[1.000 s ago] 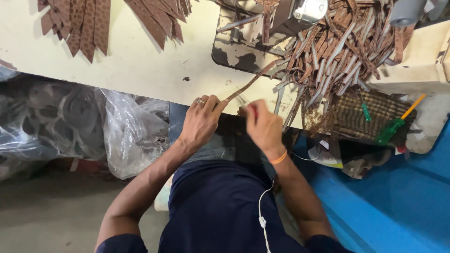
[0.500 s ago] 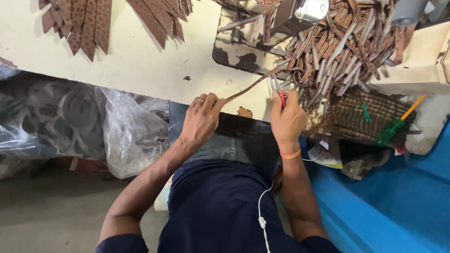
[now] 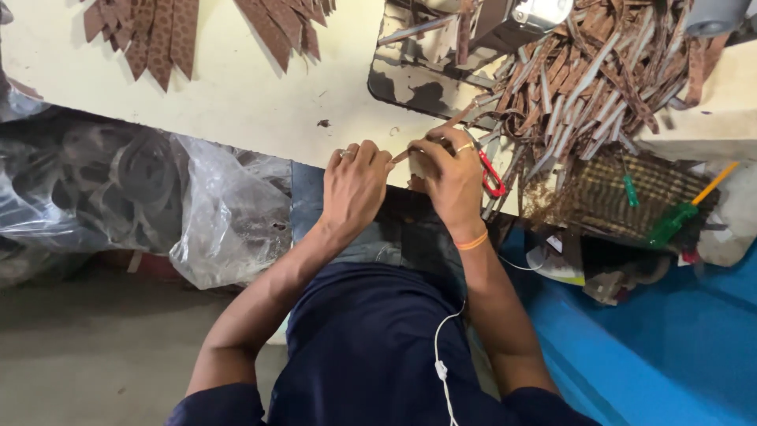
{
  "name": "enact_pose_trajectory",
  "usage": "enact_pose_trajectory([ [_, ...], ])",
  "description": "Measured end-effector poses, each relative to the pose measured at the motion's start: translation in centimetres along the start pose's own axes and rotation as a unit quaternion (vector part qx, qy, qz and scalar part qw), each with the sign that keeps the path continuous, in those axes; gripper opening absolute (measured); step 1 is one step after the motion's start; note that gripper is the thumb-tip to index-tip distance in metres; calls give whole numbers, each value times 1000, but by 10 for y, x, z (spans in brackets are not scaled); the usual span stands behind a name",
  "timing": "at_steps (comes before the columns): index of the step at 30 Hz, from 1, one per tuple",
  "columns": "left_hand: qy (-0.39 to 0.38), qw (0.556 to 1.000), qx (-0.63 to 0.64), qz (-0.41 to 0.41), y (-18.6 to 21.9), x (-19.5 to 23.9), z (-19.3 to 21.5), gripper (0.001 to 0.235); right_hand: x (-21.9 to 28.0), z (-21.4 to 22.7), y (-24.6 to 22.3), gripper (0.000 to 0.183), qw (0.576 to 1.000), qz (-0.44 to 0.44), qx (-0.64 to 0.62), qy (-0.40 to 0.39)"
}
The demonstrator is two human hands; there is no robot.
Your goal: Trimming and preparing patterned leather straps using scissors and a mechanical cutter.
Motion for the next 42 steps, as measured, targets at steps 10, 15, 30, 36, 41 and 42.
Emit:
enact_pose_trajectory([
  [10, -2, 998, 59, 8, 0, 1, 0, 12, 7, 10, -2, 32, 999, 1, -41, 32],
  [15, -88, 926, 307, 202, -23, 14, -17, 14, 26, 10, 26, 9, 969, -197, -127, 77],
  [30, -328, 624, 691, 159, 33, 47, -64, 12, 68, -10, 48, 14, 770, -288, -565, -74],
  [36, -269, 663, 683, 147, 29, 42, -55, 10, 85, 11, 73, 14, 764, -256, -592, 28],
  [41, -160, 729, 610, 266, -13, 48, -56, 13, 128, 38, 124, 21, 745, -342, -556, 134],
  [42, -155, 731, 610, 263, -13, 45, -48, 13, 126, 43, 124, 21, 748, -337, -557, 132],
])
Point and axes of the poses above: each hand's wrist, its own x-axis away from the middle knuckle, its own z-axis out of the back of the hand, y = z × x, the point moved 7 cm from there along -x, towards the middle knuckle, and after that the axes turned 12 degrees about -x, right-handed, at the moved point
